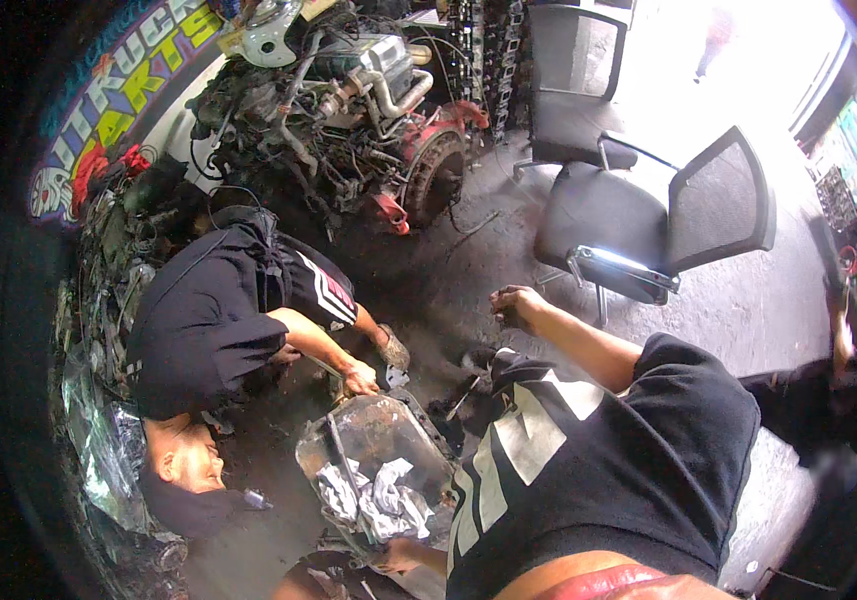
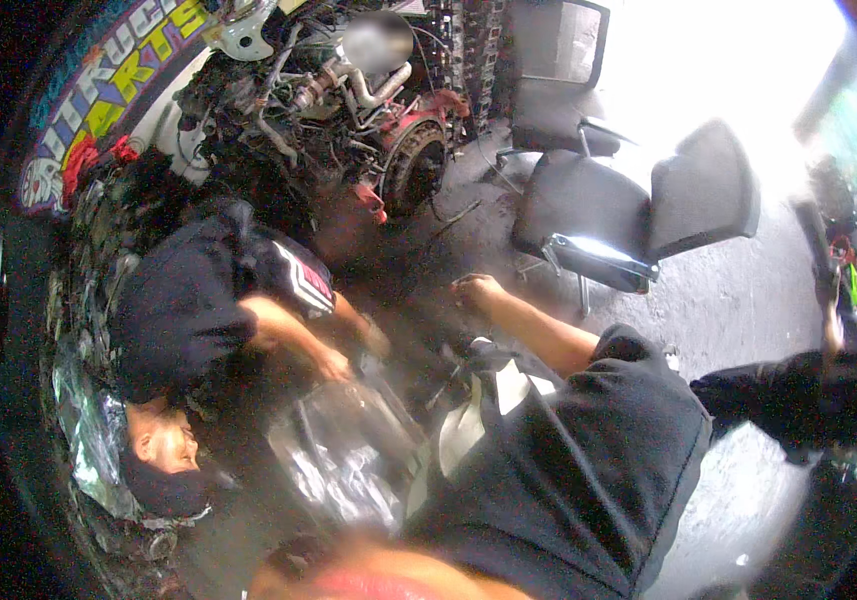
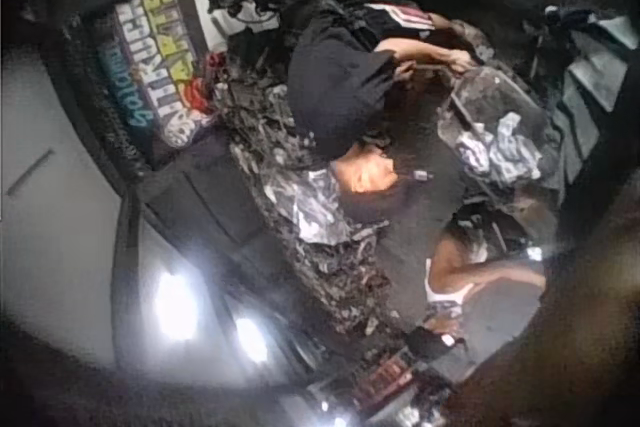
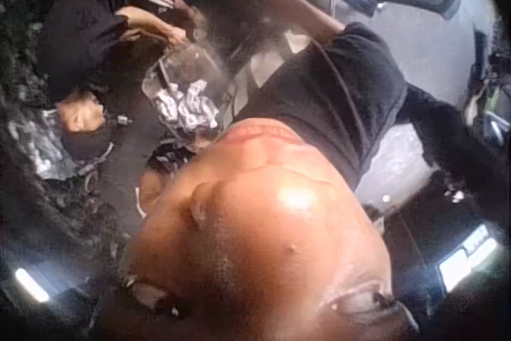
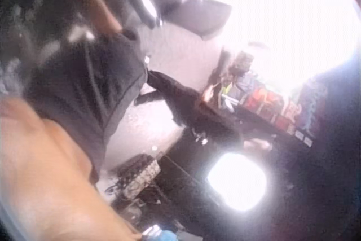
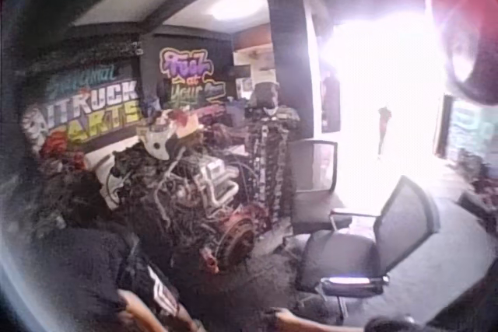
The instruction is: The person works on a large mechanical component, using a metal bar to lever a part and then using their hands to manipulate smaller components on a gear assembly.
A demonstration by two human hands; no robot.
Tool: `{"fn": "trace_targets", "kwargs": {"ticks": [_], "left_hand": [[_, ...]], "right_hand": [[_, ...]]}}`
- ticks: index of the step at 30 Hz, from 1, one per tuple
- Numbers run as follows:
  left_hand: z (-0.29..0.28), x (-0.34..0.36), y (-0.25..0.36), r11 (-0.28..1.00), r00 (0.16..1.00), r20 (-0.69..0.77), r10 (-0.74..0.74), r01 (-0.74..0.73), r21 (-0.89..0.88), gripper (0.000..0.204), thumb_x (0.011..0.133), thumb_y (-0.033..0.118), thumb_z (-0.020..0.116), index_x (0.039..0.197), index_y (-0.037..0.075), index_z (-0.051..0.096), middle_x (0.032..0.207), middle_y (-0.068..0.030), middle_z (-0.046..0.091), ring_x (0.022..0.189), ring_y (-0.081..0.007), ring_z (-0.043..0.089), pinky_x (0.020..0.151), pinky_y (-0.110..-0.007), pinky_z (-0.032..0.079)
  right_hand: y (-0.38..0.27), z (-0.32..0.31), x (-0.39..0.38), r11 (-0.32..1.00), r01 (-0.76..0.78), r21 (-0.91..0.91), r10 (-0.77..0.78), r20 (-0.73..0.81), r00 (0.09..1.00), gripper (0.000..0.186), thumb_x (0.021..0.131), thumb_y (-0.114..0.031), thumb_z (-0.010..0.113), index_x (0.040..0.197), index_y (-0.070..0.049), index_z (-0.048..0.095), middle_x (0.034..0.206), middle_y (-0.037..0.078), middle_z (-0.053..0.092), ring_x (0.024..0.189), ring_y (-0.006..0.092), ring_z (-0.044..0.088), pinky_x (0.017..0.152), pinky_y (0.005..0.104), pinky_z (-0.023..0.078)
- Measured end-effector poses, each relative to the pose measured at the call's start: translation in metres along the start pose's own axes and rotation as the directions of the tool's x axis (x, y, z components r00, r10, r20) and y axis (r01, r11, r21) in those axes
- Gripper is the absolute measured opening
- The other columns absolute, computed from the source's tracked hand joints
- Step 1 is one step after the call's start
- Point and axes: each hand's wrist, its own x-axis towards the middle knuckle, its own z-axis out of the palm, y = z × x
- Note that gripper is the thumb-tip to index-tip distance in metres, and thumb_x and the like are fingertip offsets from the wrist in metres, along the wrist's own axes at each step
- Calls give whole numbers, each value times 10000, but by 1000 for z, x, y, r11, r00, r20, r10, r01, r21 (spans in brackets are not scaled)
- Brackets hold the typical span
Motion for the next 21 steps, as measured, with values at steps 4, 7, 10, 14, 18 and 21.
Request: {"fn": "trace_targets", "kwargs": {"ticks": [4,7,10,14,18,21], "left_hand": [[-6,7,-28,1000,1000,-17,7,-7,13,614,663,257,568,1196,-10,419,1167,-187,487,1053,-341,461,897,-474,330],[-24,-4,-72,997,999,-34,-40,42,60,623,656,251,568,1200,-12,417,1181,-188,479,1074,-343,449,914,-474,318],[-42,-33,-100,980,992,-35,-121,125,157,632,649,245,569,1204,-14,414,1196,-189,471,1095,-345,437,931,-473,307],[-29,-27,-76,972,980,15,-198,195,128,643,639,237,570,1209,-17,411,1215,-191,460,1124,-347,421,954,-472,291],[-71,-59,-92,879,912,-110,-395,410,242,630,628,241,576,1198,13,439,1219,-183,462,1133,-350,414,956,-478,293],[-74,-78,-118,878,906,-41,-421,418,233,548,640,248,571,1142,44,491,1186,-157,490,1082,-332,462,885,-477,366]], "right_hand": [[-7,22,5,928,-179,328,206,-51,977,79,777,-59,522,852,-38,532,755,67,561,635,178,551,542,302,455],[-32,52,18,961,-175,214,135,189,973,147,790,-123,475,890,-51,555,764,60,570,687,171,551,565,311,442],[-12,59,36,906,-393,-159,401,19,916,238,817,-248,451,951,-100,581,805,23,577,698,186,513,632,357,418],[147,-155,132,787,-592,-172,609,66,791,170,805,-224,459,825,-98,570,668,26,557,510,137,491,462,265,387],[186,-163,20,639,-466,-612,676,158,720,311,815,-367,516,869,-68,582,762,74,566,672,201,552,565,354,440],[163,-144,-1,626,-471,-622,687,154,710,292,844,-351,476,813,-71,555,704,67,549,612,178,532,514,331,411]]}}
